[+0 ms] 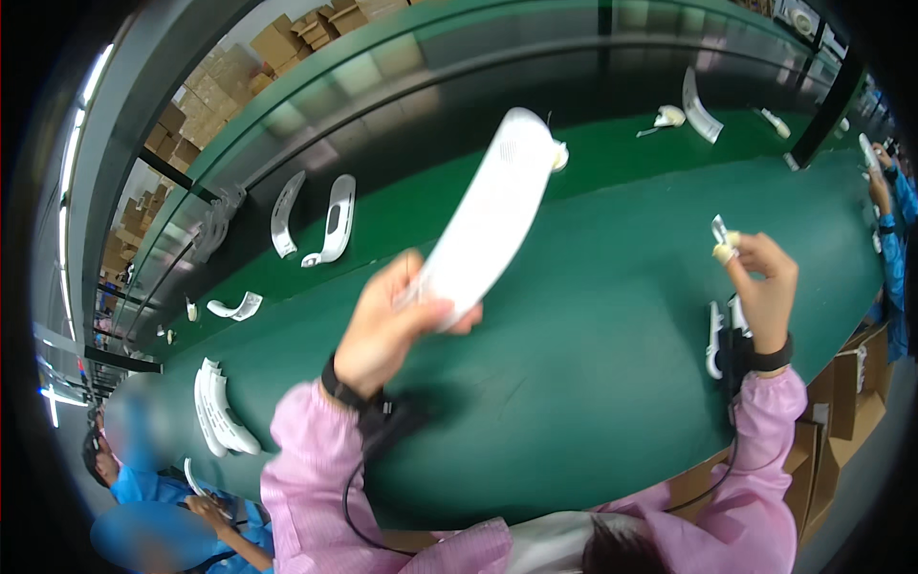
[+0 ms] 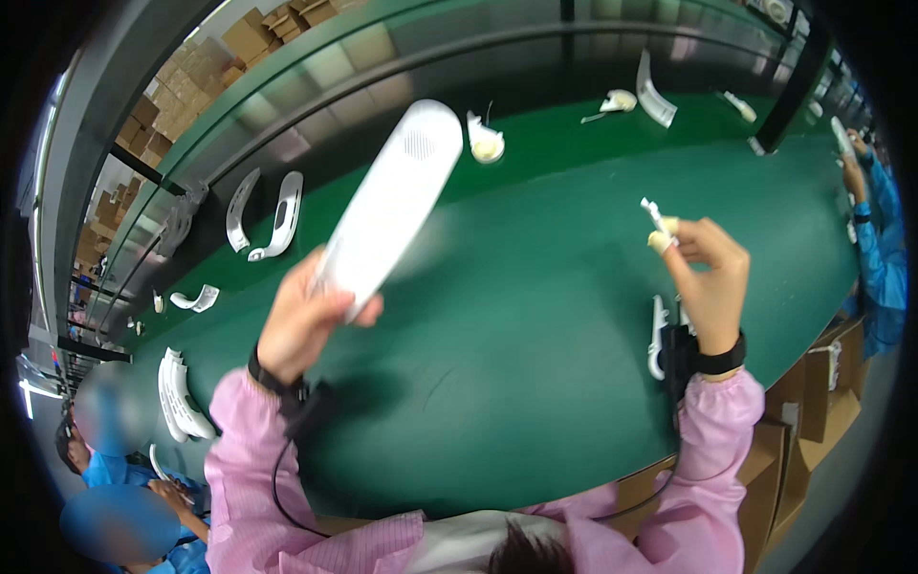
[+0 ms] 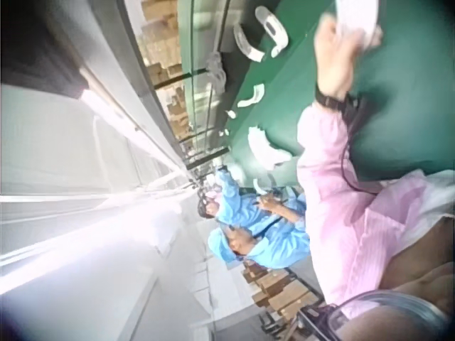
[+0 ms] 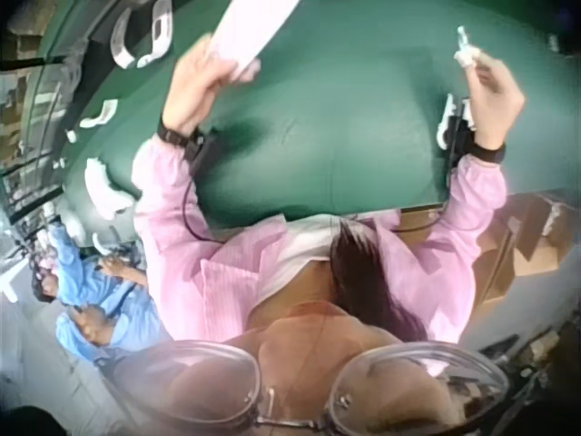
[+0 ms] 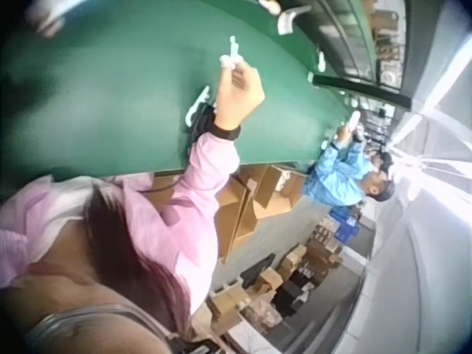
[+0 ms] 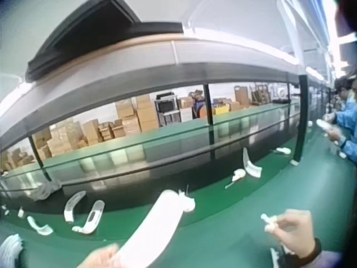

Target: Manually assemble plastic housing parts on a production line conveyor belt.

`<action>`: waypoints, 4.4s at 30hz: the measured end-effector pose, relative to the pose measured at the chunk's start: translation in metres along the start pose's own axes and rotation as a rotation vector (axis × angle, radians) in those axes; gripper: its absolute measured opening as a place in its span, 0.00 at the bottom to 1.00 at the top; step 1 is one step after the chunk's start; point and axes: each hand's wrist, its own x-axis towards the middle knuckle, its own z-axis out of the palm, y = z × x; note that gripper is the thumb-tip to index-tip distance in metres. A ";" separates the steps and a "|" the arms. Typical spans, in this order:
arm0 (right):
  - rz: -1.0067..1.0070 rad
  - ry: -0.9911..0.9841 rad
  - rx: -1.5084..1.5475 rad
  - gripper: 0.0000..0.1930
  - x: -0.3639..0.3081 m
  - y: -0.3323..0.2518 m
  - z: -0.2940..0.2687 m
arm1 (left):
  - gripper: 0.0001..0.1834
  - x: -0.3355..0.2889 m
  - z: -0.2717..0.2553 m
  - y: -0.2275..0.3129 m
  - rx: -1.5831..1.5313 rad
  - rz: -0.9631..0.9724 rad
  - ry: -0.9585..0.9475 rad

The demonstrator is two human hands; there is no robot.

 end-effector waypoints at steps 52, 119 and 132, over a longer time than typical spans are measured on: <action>-0.198 -0.861 0.143 0.26 -0.101 -0.248 0.192 | 0.51 -0.160 -0.111 -0.040 1.061 0.113 -0.128; 0.435 -0.472 -0.238 0.22 -0.151 -0.234 0.086 | 0.61 0.084 -0.343 0.011 1.670 0.010 0.677; 0.292 -0.522 -0.138 0.18 -0.159 -0.238 0.077 | 0.20 0.058 -0.341 0.031 1.329 0.197 0.530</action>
